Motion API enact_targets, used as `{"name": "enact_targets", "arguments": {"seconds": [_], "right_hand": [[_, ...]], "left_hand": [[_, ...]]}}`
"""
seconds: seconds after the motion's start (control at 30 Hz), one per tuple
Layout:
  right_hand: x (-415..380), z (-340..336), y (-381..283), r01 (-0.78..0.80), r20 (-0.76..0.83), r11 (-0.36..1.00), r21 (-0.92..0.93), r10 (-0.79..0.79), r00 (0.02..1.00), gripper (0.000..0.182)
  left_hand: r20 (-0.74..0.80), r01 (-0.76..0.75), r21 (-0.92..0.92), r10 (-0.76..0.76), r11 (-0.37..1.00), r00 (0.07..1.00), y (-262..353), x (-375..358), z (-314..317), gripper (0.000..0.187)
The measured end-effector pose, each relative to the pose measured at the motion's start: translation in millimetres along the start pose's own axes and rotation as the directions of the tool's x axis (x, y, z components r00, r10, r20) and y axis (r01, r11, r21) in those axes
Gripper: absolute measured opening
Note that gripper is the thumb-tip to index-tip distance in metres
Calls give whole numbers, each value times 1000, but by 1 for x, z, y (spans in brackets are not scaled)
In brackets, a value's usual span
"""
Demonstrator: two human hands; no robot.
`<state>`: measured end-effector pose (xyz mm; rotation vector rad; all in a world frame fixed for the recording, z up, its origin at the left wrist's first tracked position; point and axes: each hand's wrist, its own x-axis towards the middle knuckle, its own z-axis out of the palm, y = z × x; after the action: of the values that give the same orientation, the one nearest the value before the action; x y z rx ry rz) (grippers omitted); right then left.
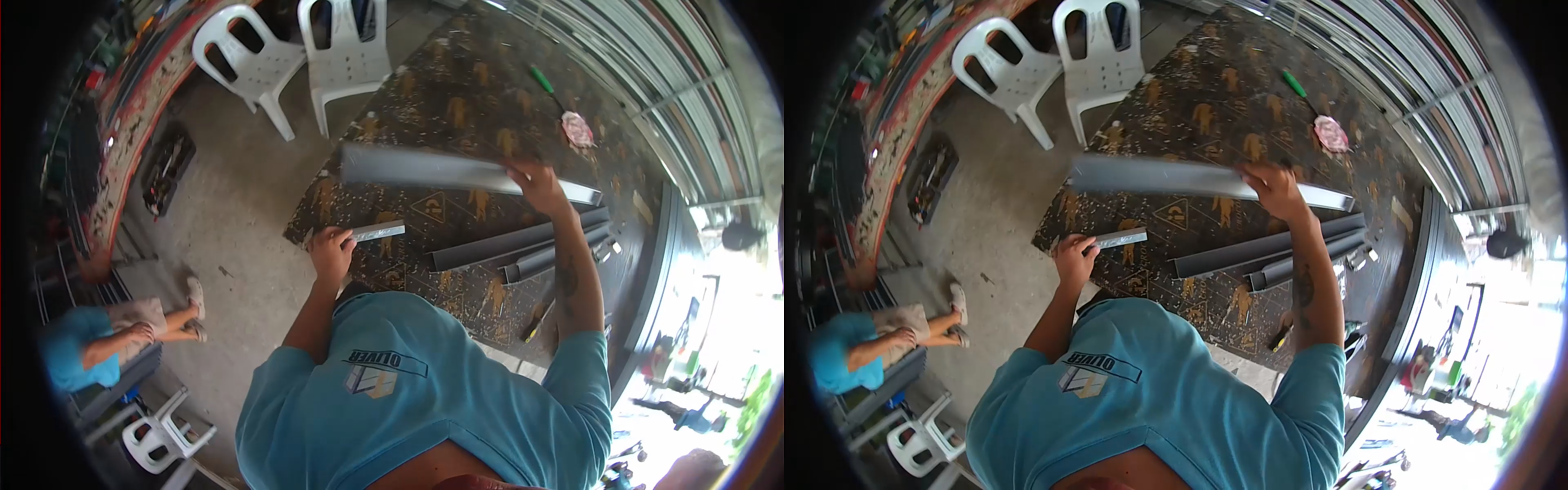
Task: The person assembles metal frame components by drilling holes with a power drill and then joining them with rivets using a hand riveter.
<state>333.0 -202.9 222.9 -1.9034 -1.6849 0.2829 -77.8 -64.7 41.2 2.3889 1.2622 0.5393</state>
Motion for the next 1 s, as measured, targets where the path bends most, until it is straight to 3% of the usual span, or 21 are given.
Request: {"name": "enact_targets", "arguments": {"seconds": [0.07,0.1,0.2,0.33,0.4,0.47,0.5,0.57,0.63,0.67,0.73,0.77,0.8,0.83,0.9,1.0], "right_hand": [[-5,33,35,12,78,1000,9,-12,997,23],[-9,46,52,-62,167,994,-92,77,983,24],[-18,79,84,-177,319,975,-134,212,924,21],[-27,105,113,-175,406,962,-210,249,879,22],[-27,113,113,-238,415,885,-400,407,814,26],[-30,115,108,-154,289,903,-400,284,914,33],[-30,110,97,-128,201,915,-383,218,955,35],[-33,109,88,-111,83,932,-346,148,985,38],[-46,111,94,-120,-39,985,-127,116,992,37],[-54,113,91,-132,-85,988,-83,125,989,36],[-80,116,83,-193,-132,981,-27,188,973,34],[-93,118,79,-241,-135,970,-16,237,962,33],[-106,122,78,-187,-170,982,6,185,968,28],[-113,118,57,-281,-157,953,117,297,942,24],[-132,121,29,-297,-239,950,99,313,919,22],[-172,138,27,-370,-231,907,200,410,882,24]], "left_hand": [[26,63,-40,-61,997,998,-10,5,2,27],[14,27,-25,-27,999,1000,-13,5,4,26],[-26,7,0,-7,1000,1000,-18,0,5,24],[-31,35,-26,-36,999,999,-12,-1,9,23],[-44,19,-43,-21,999,999,-11,0,5,23],[-97,5,-33,-8,999,995,-12,0,6,24],[-43,31,-49,-33,998,998,-11,-2,5,26],[-36,79,-37,-81,996,996,-11,-3,2,28],[-72,69,-62,-74,996,995,-12,-1,-1,32],[-108,82,-47,-87,996,990,-11,2,-7,32],[-123,242,-123,-257,962,959,-9,4,-21,35],[-171,237,-147,-261,960,950,-14,3,-24,35],[-196,243,-142,-268,960,943,-18,2,-28,35],[-216,255,-163,-287,953,933,-23,0,-33,38],[-247,267,-183,-307,946,919,-38,-3,-38,41],[-449,355,-326,-474,876,757,-71,0,-62,59]]}}
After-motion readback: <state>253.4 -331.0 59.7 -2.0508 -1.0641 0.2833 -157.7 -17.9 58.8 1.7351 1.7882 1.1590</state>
